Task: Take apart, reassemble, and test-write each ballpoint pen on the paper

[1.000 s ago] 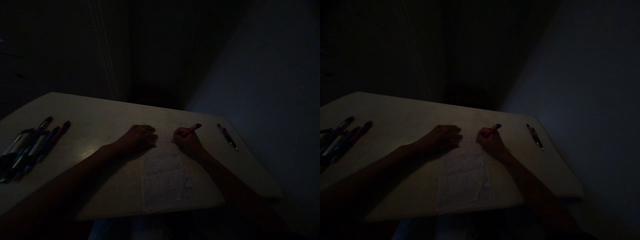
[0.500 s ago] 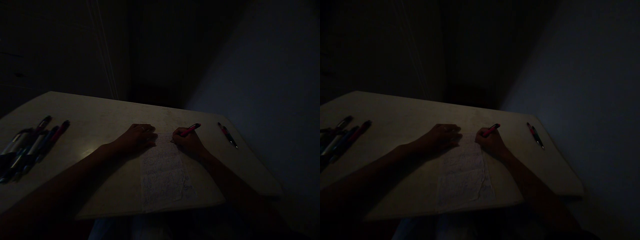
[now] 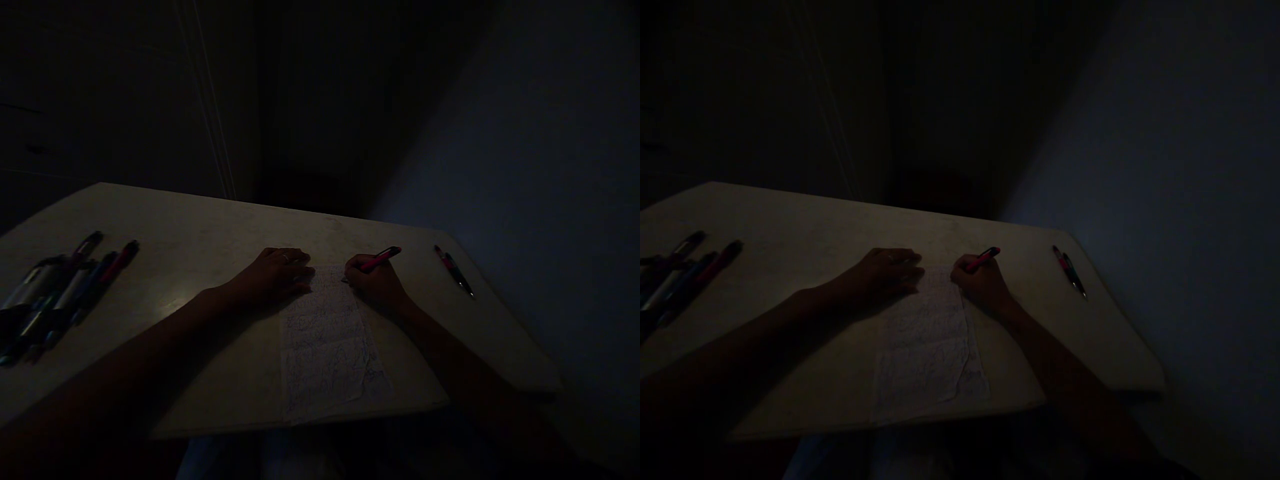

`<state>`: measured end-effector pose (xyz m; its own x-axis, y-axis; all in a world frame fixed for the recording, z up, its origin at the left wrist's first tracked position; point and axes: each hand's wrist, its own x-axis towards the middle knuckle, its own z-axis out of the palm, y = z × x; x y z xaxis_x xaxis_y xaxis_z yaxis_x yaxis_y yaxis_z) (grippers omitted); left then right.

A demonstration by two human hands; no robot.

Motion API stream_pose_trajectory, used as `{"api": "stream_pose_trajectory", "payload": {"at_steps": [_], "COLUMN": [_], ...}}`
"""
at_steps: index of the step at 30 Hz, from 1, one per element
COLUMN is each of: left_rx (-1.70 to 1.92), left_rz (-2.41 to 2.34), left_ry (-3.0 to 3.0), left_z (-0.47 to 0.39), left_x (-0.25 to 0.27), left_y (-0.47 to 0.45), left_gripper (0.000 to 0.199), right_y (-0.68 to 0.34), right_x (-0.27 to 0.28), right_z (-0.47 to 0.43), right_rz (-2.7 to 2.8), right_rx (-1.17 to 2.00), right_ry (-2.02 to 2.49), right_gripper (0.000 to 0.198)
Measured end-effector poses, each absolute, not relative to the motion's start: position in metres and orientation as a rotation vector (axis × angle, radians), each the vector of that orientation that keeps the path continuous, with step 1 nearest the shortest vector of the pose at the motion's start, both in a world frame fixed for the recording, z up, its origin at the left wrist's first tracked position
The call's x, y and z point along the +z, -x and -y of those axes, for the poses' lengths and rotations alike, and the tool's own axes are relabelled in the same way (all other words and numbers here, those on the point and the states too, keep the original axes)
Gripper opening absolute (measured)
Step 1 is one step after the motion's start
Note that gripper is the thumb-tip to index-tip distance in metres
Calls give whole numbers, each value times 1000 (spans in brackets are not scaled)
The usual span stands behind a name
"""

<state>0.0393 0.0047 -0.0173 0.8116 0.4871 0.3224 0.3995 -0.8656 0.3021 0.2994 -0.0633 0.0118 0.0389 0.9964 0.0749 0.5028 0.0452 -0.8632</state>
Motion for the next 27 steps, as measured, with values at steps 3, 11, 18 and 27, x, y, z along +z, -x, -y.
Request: {"api": "stream_pose_trajectory", "payload": {"at_steps": [3, 11, 18, 27], "left_rx": [596, 621, 601, 590], "left_rz": [-680, -664, -685, -669], "left_ry": [-2787, -2733, -2735, -2767], "left_z": [-4, -5, -4, -8], "left_x": [-17, -17, -17, -20], "left_y": [-39, -38, -39, -38], "left_gripper": [35, 36, 37, 35], "right_y": [-301, -300, -302, -301], "right_x": [11, 13, 13, 13], "right_z": [63, 62, 63, 61], "right_rz": [1523, 1542, 1504, 1527], "right_rx": [783, 758, 873, 777], "right_ry": [1565, 1647, 1589, 1616], "right_gripper": [12, 11, 13, 13]}}
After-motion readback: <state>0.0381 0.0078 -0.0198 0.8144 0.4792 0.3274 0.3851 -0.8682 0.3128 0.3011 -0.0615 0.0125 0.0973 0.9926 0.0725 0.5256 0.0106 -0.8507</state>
